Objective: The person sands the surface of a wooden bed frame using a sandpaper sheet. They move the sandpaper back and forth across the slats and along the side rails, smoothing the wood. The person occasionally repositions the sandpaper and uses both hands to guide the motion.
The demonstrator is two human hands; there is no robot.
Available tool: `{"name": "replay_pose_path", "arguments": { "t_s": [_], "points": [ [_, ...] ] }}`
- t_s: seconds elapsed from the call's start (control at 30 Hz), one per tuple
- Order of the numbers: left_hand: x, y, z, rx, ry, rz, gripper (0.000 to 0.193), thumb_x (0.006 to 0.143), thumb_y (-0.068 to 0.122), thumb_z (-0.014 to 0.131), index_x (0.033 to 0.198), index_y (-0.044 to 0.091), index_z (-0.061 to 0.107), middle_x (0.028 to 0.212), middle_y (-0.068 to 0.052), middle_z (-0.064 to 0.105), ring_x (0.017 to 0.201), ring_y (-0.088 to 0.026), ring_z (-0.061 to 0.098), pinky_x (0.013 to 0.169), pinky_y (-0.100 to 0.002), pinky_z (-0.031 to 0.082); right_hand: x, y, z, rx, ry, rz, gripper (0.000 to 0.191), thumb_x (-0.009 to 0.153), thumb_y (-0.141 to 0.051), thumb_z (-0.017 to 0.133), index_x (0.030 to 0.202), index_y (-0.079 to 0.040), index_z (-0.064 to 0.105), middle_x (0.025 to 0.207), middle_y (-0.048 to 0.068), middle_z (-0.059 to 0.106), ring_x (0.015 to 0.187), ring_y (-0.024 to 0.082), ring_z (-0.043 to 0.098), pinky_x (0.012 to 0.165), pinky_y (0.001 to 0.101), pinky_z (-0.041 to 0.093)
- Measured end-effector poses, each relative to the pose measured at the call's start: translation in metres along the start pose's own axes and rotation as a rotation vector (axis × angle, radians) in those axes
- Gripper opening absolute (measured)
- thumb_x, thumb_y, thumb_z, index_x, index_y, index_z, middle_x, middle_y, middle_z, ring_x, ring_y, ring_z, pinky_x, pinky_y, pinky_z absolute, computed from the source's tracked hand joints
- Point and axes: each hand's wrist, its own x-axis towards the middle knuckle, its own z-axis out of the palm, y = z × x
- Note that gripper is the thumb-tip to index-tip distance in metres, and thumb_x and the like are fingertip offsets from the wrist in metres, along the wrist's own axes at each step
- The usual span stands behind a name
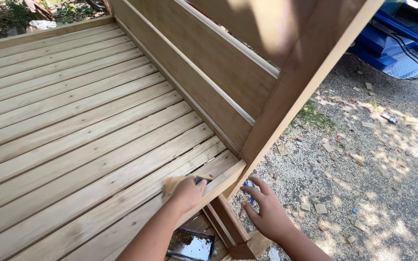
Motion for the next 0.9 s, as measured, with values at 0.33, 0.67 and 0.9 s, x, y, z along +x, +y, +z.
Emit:
{"name": "replay_pose_path", "arguments": {
  "t_s": [0.33,0.67,0.9],
  "points": [
    [0.034,0.056,0.007,0.101,-0.020,0.067,0.050,0.098,0.046,0.059,0.116,0.001,0.070,0.110,-0.024,0.074,0.099,-0.037,0.072,0.086,-0.045,0.056,-0.038,0.056,-0.010,0.146,0.031,0.063,0.033,0.090,-0.023,0.070,0.120,-0.010,0.068,0.146,0.012,0.053,0.136,0.033,0.051,0.110,0.0439,0.043],
    [0.066,0.081,0.042,0.167,-0.013,0.089,0.054,0.105,0.049,0.055,0.116,0.000,0.072,0.106,-0.025,0.073,0.097,-0.038,0.068,0.083,-0.045,0.055,-0.025,0.040,-0.002,0.134,0.007,-0.042,0.032,0.090,-0.020,0.070,0.120,-0.009,0.069,0.139,0.011,0.059,0.142,0.034,0.041,0.116,0.0473,0.033],
    [0.030,0.058,0.019,0.011,-0.019,0.038,0.044,0.099,0.042,0.052,0.119,0.007,0.070,0.116,-0.015,0.077,0.105,-0.031,0.073,0.093,-0.045,0.055,-0.028,0.041,-0.004,0.122,-0.076,0.030,0.032,0.091,-0.021,0.068,0.121,-0.009,0.069,0.142,0.010,0.058,0.145,0.035,0.035,0.117,0.0500,0.031]
  ]
}}
